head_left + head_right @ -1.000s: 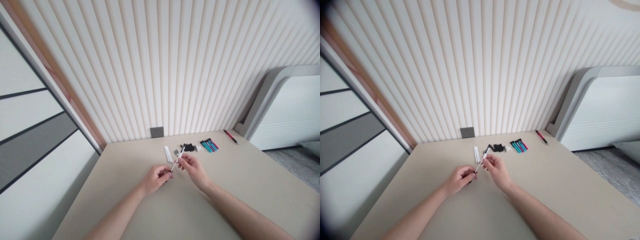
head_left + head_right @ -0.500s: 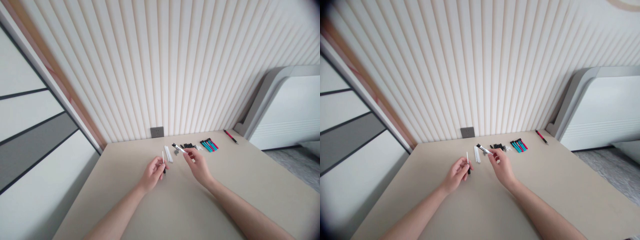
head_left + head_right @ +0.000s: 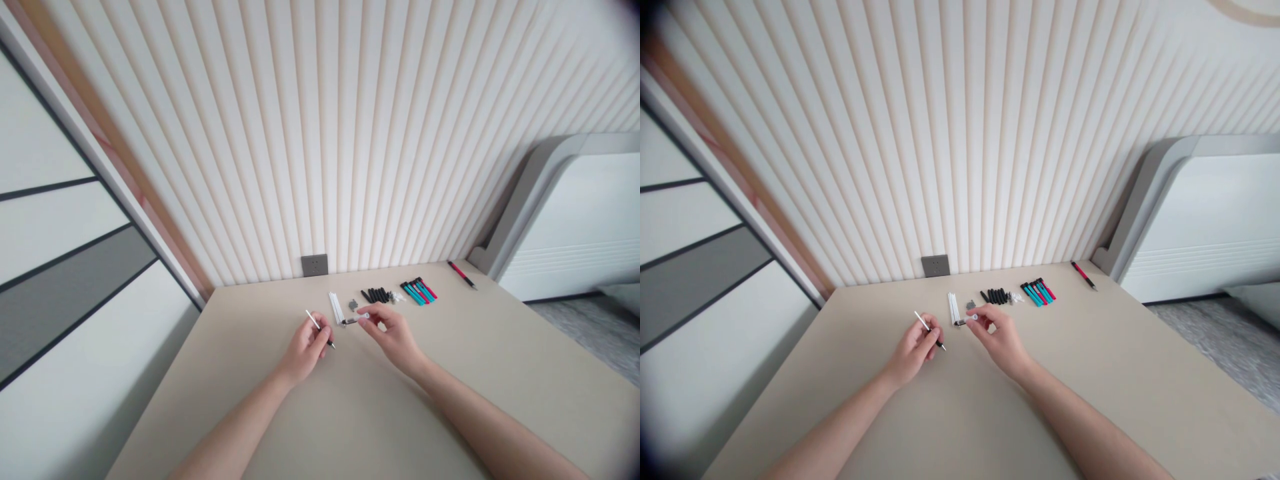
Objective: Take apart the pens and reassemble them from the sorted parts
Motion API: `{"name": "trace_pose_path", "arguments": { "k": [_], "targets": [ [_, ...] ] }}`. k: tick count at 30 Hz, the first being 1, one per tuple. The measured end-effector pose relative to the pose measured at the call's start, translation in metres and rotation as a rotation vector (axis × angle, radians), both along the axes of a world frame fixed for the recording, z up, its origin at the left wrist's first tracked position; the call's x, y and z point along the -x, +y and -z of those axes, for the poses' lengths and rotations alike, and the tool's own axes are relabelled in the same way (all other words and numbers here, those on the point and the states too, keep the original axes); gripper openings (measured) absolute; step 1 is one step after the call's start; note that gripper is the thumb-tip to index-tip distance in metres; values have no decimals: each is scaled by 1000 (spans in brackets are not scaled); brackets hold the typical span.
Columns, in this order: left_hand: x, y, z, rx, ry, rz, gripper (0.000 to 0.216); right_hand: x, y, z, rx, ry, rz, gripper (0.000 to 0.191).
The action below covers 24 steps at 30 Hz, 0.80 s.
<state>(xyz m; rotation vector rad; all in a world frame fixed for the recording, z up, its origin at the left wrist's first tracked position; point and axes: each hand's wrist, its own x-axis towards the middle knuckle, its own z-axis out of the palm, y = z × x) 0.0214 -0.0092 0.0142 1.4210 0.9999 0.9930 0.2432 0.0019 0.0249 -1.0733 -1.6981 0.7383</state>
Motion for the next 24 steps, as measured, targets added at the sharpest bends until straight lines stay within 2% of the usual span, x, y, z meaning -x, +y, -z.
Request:
{"name": "trace_pose_path", "arguments": {
  "k": [7, 13, 18, 24],
  "targets": [
    [-2, 0, 2, -1, 49, 14, 46, 8, -20, -7, -249, -109, -146, 21],
    [-4, -4, -6, -103, 281, 181, 34, 12, -31, -9, -519, -165, -261, 26],
    [-2, -4, -8, -135, 328, 214, 30, 13, -33, -6, -609, -217, -283, 28],
    [-1, -3, -9, -148, 308, 259, 32, 12, -33, -6, -625, -223, -242, 27]
  ]
}}
